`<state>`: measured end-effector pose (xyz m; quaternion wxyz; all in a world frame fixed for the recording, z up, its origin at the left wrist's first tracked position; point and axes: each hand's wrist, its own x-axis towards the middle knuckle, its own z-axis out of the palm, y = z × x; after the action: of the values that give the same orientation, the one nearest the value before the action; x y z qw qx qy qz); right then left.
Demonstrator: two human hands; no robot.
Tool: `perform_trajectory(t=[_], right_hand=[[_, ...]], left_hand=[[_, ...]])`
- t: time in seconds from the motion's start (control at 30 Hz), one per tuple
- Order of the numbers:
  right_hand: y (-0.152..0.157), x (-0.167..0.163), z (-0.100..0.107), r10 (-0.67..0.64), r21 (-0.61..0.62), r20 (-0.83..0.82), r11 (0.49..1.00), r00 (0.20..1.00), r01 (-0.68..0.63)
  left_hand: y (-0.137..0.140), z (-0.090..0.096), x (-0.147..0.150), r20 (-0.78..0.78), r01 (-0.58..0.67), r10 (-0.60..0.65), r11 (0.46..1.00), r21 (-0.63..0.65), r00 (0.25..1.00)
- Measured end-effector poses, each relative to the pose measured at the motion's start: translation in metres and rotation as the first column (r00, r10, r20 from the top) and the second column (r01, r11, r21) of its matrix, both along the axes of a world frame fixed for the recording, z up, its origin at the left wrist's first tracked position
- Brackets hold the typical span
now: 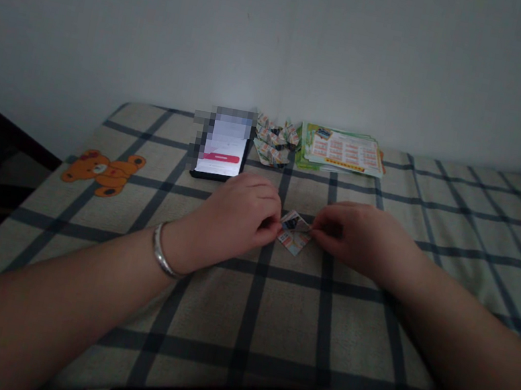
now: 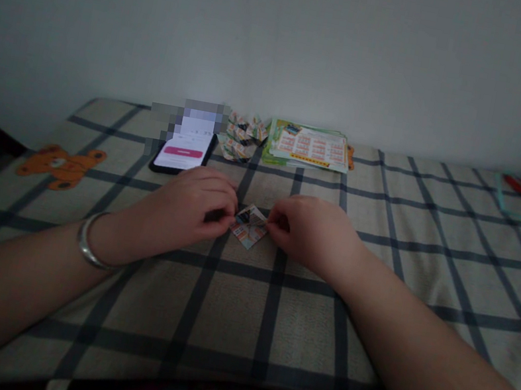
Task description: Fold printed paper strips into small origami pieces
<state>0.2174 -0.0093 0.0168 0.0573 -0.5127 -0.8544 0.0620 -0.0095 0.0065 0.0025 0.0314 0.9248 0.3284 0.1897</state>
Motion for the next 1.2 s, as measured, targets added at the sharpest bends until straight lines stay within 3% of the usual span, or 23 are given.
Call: perform_trajectory(t=[0.33, 0.47, 0.67, 0.83, 1.2], right_hand=[[0.004, -0.005, -0.003, -0.072, -0.101, -0.034, 0.993, 0.997, 0.068], [0.003, -0.003, -0.005, -0.038, -0.093, -0.079, 0.995, 0.996, 0.03], [0.001, -0.003, -0.007, 0.084, 0.005, -0.309, 0.996, 0.947, -0.086], [0.002, -0.005, -0.006, 0.127, -0.021, -0.311, 0.99, 0.942, -0.14], [0.006, -0.007, -0.011, -0.026, -0.007, -0.263, 1.0, 0.964, 0.025]], left_hand=[[0.001, -0.003, -0.001, 0.009, -0.009, 0.009, 0.998, -0.055, 1.0], [0.0, -0.004, -0.001, -0.008, 0.029, -0.029, 1.0, -0.002, 1.0], [0.004, -0.005, -0.004, 0.045, 0.147, -0.146, 0.989, -0.005, 0.988], [0.005, -0.003, -0.006, 0.074, 0.171, -0.168, 0.985, -0.031, 0.983], [0.012, 0.001, -0.013, 0.005, 0.254, -0.254, 0.967, -0.018, 0.967]])
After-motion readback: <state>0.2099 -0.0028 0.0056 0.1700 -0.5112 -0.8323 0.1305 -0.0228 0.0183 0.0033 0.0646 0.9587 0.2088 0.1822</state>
